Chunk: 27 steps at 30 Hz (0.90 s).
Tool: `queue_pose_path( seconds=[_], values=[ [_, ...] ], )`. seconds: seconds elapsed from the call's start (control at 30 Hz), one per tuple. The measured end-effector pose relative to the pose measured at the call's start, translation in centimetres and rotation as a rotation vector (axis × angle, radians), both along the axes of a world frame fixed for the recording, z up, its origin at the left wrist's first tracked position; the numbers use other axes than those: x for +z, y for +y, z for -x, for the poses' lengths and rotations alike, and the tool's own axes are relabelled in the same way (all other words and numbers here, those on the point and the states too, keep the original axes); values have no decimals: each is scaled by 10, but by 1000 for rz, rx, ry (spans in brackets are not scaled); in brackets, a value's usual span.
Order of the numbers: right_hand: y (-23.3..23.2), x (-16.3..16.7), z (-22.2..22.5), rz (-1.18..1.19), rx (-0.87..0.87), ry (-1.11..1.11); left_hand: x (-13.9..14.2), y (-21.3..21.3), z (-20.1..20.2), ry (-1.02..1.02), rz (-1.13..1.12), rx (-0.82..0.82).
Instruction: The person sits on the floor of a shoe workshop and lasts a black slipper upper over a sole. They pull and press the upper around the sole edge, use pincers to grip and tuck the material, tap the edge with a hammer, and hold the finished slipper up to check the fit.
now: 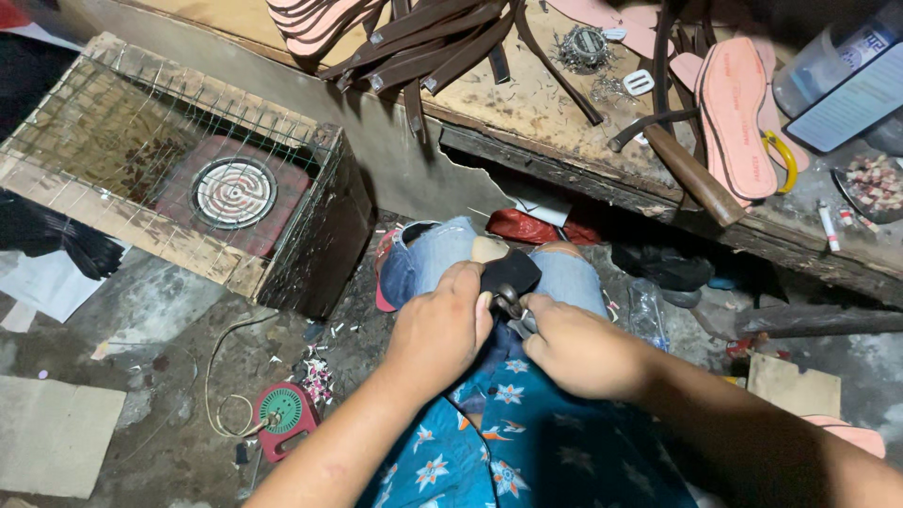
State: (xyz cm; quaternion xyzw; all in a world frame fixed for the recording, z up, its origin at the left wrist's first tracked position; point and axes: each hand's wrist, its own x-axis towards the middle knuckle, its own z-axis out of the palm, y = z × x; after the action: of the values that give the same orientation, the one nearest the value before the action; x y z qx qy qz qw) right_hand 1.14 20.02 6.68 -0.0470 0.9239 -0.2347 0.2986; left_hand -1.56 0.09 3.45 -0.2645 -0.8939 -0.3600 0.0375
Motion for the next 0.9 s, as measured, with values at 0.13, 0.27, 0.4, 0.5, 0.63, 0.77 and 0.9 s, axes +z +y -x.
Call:
queue_pose_path(
  seconds=[0.13,0.27,0.4,0.5,0.63,0.77,0.9],
  values=[
    [-6,-13,-12,67,-111,91,-5,-3,2,-56,-18,9],
    [-21,-66,-13,122,-128,443,-17,-15,19,-127,-157,58],
    [-25,-119,7,126,-35,860,-28,-24,36,-182,-272,80],
    [-27,-126,13,112,34,929,-32,-29,43,-157,-290,4],
    [-22,-98,10,205,-33,602,-33,-31,43,-90,-305,-71],
    [-10,-59,12,282,-3,331,-28,-27,35,-54,-267,-72],
    [-12,-31,11,154,44,295,-16,-20,26,-30,-212,-50]
  ],
)
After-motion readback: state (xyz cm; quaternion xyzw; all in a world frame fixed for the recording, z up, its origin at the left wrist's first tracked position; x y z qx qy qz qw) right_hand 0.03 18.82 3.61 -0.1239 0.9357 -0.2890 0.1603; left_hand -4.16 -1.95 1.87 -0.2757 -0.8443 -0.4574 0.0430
